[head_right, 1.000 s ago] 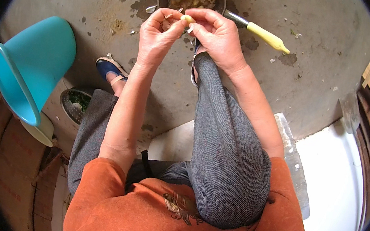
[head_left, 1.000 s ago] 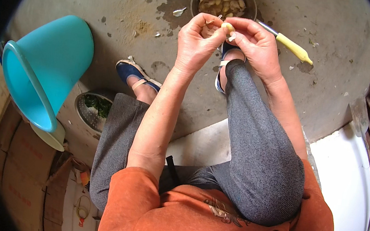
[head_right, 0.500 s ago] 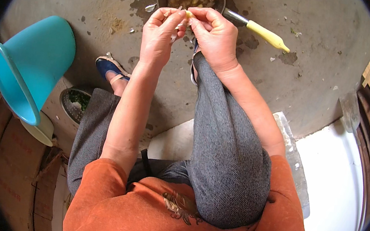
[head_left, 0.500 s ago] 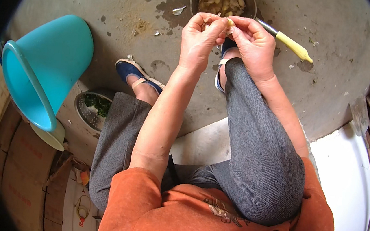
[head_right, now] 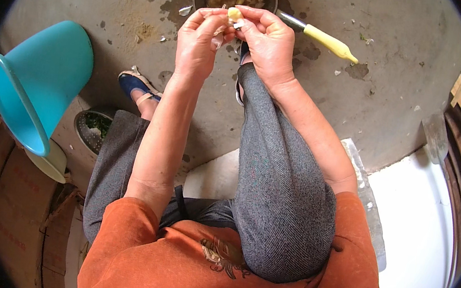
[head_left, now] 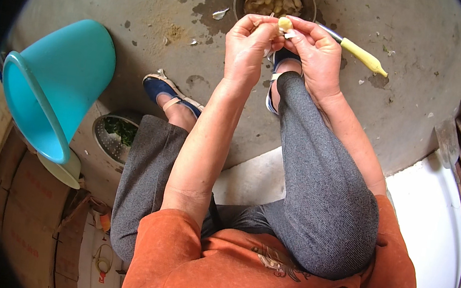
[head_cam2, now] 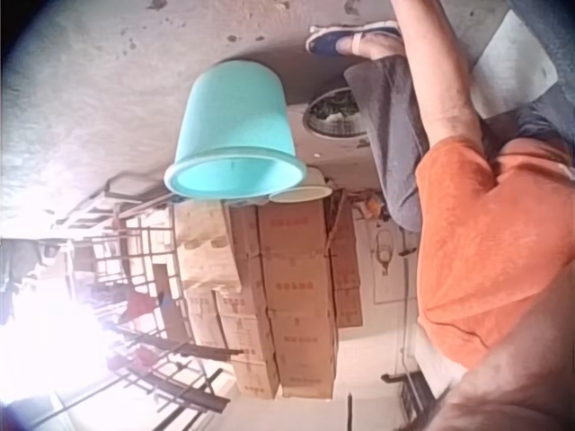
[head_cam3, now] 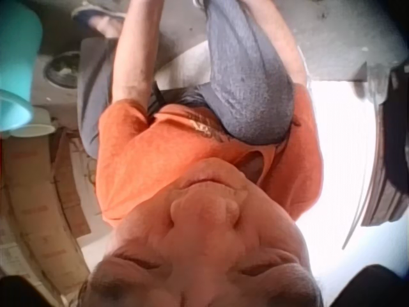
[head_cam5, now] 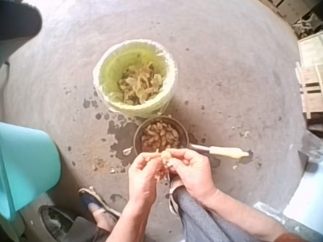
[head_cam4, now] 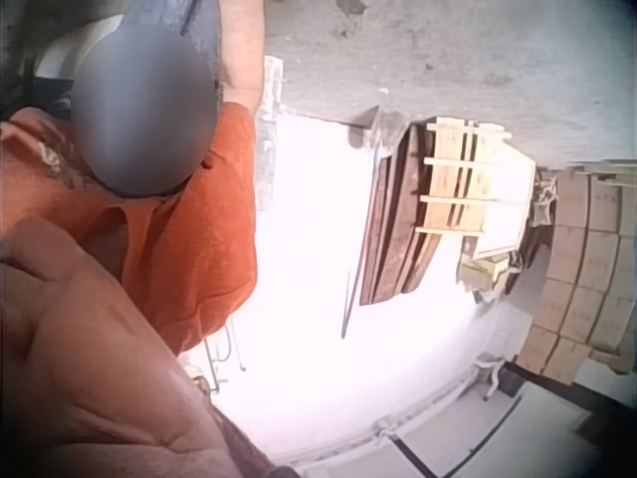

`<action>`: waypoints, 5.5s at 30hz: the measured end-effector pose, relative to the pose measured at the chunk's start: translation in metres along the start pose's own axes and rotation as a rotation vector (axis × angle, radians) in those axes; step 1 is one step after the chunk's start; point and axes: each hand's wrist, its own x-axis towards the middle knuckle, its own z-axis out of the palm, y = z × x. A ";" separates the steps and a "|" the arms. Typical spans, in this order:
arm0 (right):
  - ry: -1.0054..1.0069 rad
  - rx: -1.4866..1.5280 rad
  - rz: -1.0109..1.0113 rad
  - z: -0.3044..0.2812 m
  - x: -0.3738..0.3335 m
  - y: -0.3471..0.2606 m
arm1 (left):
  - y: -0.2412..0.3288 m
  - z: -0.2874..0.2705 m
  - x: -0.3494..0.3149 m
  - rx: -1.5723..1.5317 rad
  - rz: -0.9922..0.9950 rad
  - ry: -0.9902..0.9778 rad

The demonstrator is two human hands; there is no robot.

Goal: The person sits on the floor and peels garlic cloves by hand, placing the peeled cloves into a metal bowl and discarding the skins into a green waste bin. The person handles the garlic one clove at a time throughout the clip.

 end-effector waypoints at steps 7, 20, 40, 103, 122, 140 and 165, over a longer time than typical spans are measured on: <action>0.023 0.157 0.121 0.000 0.004 -0.002 | -0.011 0.003 0.003 0.223 0.254 0.019; -0.019 -0.712 -0.177 -0.025 0.031 0.012 | 0.012 -0.056 0.013 -0.005 0.180 0.148; -0.339 -0.430 0.223 -0.002 0.083 0.012 | 0.015 -0.055 0.012 0.190 0.090 -0.017; -0.361 -0.364 -0.021 0.005 0.015 -0.010 | 0.011 -0.023 0.006 -0.016 0.062 -0.147; -0.452 0.573 0.311 -0.012 0.026 0.007 | 0.015 -0.023 0.001 -0.488 -0.129 -0.051; -0.371 -0.111 0.191 0.001 0.015 -0.005 | 0.017 -0.025 0.006 0.359 0.351 -0.070; -0.250 0.198 0.311 -0.009 0.021 -0.003 | 0.012 -0.031 0.000 0.074 0.201 -0.024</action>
